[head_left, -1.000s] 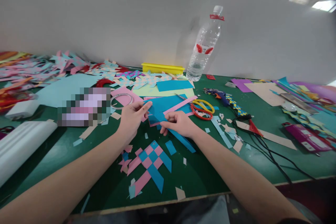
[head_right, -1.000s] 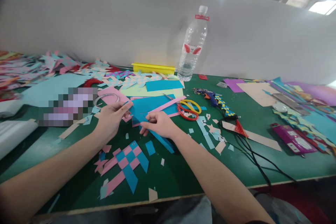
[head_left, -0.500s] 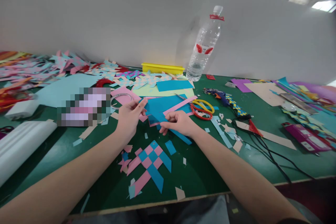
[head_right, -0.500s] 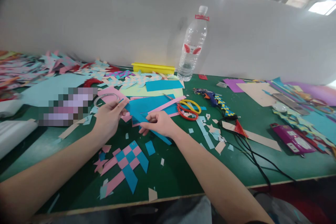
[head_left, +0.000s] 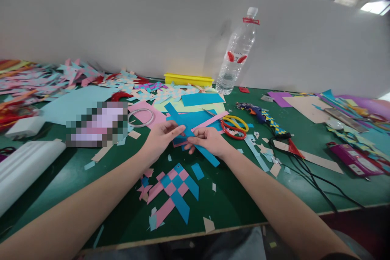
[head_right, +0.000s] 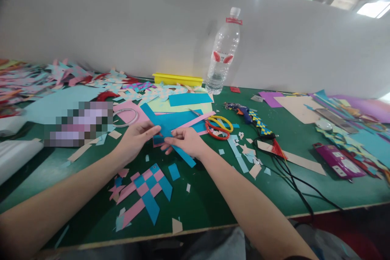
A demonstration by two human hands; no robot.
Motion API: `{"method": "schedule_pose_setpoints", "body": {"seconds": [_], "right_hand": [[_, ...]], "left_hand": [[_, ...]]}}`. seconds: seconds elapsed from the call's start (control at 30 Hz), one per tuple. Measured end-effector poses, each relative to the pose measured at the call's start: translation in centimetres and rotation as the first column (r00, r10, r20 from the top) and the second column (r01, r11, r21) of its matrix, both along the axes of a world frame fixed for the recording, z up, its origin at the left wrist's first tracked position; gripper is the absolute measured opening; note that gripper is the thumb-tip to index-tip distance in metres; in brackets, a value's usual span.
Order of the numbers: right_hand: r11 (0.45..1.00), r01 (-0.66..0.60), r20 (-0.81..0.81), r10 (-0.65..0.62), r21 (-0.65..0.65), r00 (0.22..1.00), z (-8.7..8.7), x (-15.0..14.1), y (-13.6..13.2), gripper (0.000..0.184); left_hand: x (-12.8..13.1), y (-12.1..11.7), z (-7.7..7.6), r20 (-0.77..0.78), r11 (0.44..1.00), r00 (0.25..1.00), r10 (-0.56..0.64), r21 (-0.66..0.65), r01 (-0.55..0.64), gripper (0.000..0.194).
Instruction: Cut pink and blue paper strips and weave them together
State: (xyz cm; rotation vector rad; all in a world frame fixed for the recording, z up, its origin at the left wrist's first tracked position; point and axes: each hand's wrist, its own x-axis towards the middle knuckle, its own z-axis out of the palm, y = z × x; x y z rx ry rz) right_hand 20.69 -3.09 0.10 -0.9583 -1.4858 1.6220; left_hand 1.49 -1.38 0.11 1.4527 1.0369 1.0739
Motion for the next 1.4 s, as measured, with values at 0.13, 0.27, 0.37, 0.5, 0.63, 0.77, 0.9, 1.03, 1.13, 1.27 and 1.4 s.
{"method": "schedule_pose_setpoints", "body": {"seconds": [0.13,0.27,0.37,0.5,0.63,0.77,0.9,1.03,1.13,1.27,1.4], "right_hand": [[1.000,0.005,-0.008,-0.005,-0.005,1.000,0.04,-0.04,-0.14,0.034],[1.000,-0.004,0.036,0.003,0.012,0.999,0.24,0.04,-0.32,0.031],[1.000,-0.017,0.073,0.015,0.025,0.997,0.32,0.08,-0.30,0.031],[1.000,-0.010,0.069,0.009,0.012,0.998,0.30,0.10,-0.22,0.030],[1.000,-0.003,0.054,0.003,0.011,0.999,0.34,0.11,-0.27,0.028],[1.000,0.012,0.045,-0.012,0.014,0.999,0.41,0.07,-0.20,0.026],[0.999,0.014,0.036,-0.016,0.030,0.999,0.39,0.10,-0.04,0.030],[0.999,0.032,0.027,-0.032,0.008,0.999,0.25,0.21,0.01,0.032],[0.999,0.048,0.010,-0.048,-0.012,0.999,0.16,0.26,0.08,0.031],[0.997,0.069,-0.007,-0.070,-0.042,0.998,0.10,0.21,0.20,0.030],[0.996,0.086,-0.018,-0.087,-0.030,0.996,0.04,0.17,0.17,0.030]], "left_hand": [[0.01,-0.12,-0.28,-0.179,0.998,0.984,-0.020,0.050,0.029,0.033],[-0.16,0.08,-0.30,-0.181,0.996,0.983,0.044,0.078,-0.030,0.034],[-0.35,0.18,-0.14,-0.110,0.990,0.984,0.137,0.053,-0.132,0.035],[-0.46,0.21,0.13,-0.043,0.967,0.967,0.251,0.056,-0.248,0.033],[-0.38,0.15,0.13,-0.021,0.969,0.973,0.232,0.098,-0.229,0.032],[-0.28,0.04,-0.09,0.003,0.994,0.996,0.094,0.061,-0.094,0.030],[-0.21,-0.18,0.04,-0.126,0.997,0.991,-0.048,0.058,0.056,0.028],[-0.16,-0.24,0.31,-0.215,0.994,0.976,0.036,0.107,-0.013,0.030],[-0.11,-0.08,0.26,-0.178,0.985,0.972,0.156,0.103,-0.139,0.034],[-0.04,-0.06,0.23,-0.146,0.968,0.959,0.242,0.099,-0.230,0.036],[-0.02,-0.23,0.31,-0.141,0.964,0.957,0.254,0.120,-0.238,0.034]]}}
